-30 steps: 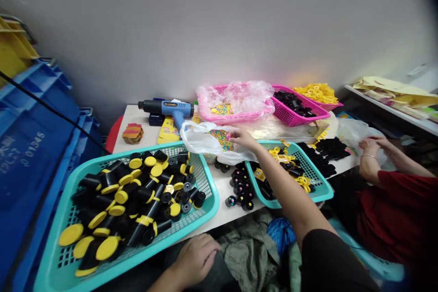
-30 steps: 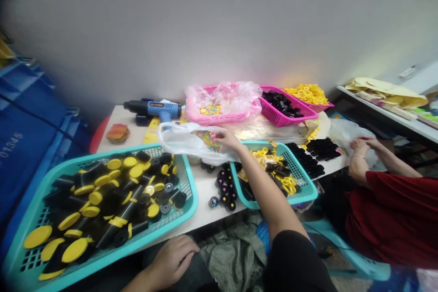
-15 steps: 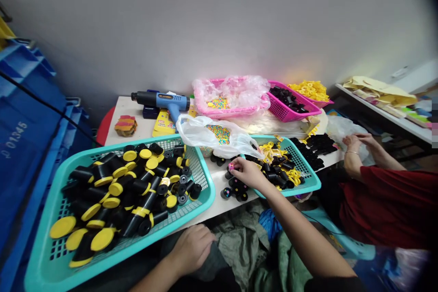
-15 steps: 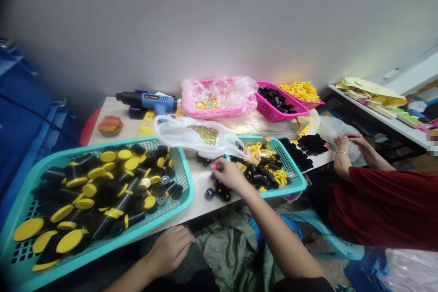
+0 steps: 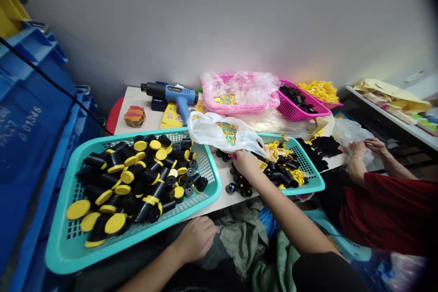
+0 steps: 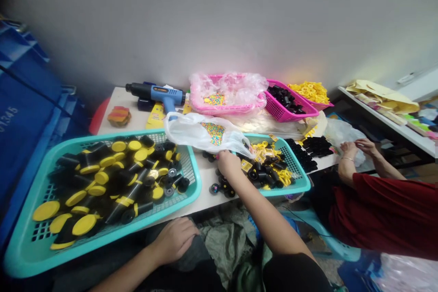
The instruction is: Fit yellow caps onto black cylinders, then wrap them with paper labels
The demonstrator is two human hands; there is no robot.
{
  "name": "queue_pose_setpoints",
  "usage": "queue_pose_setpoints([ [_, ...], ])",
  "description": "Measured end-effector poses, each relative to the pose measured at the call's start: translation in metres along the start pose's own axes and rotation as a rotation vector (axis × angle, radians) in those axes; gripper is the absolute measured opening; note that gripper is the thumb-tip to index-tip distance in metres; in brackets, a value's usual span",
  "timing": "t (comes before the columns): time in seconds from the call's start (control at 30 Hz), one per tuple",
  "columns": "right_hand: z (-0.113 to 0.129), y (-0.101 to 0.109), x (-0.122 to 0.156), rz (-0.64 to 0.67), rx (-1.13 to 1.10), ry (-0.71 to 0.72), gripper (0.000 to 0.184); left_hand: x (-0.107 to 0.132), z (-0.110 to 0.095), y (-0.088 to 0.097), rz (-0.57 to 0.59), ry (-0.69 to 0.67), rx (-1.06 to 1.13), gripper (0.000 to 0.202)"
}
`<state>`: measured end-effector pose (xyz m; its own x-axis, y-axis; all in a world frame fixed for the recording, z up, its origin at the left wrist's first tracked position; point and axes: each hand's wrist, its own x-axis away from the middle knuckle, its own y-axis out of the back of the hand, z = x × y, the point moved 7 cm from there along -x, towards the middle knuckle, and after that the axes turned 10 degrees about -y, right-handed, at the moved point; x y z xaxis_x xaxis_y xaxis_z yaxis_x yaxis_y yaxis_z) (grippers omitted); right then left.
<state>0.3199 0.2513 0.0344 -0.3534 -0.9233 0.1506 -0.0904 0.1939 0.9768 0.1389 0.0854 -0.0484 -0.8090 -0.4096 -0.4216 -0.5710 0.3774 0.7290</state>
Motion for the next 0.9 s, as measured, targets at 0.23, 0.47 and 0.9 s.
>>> queue_pose_setpoints([
  [0.23, 0.008, 0.002, 0.000, -0.008, 0.056, 0.036, 0.036, 0.002, 0.001, -0.002, 0.013, 0.009, 0.027, 0.024],
  [0.47, -0.015, 0.036, 0.018, 0.009, -0.015, 0.099, 0.025, -0.006, -0.011, 0.014, 0.106, 0.083, 0.166, 0.024],
  [0.9, 0.035, 0.063, -0.116, 0.011, -0.045, 0.217, 0.032, -0.167, 0.036, 0.173, 0.088, 0.076, -0.540, 0.033],
])
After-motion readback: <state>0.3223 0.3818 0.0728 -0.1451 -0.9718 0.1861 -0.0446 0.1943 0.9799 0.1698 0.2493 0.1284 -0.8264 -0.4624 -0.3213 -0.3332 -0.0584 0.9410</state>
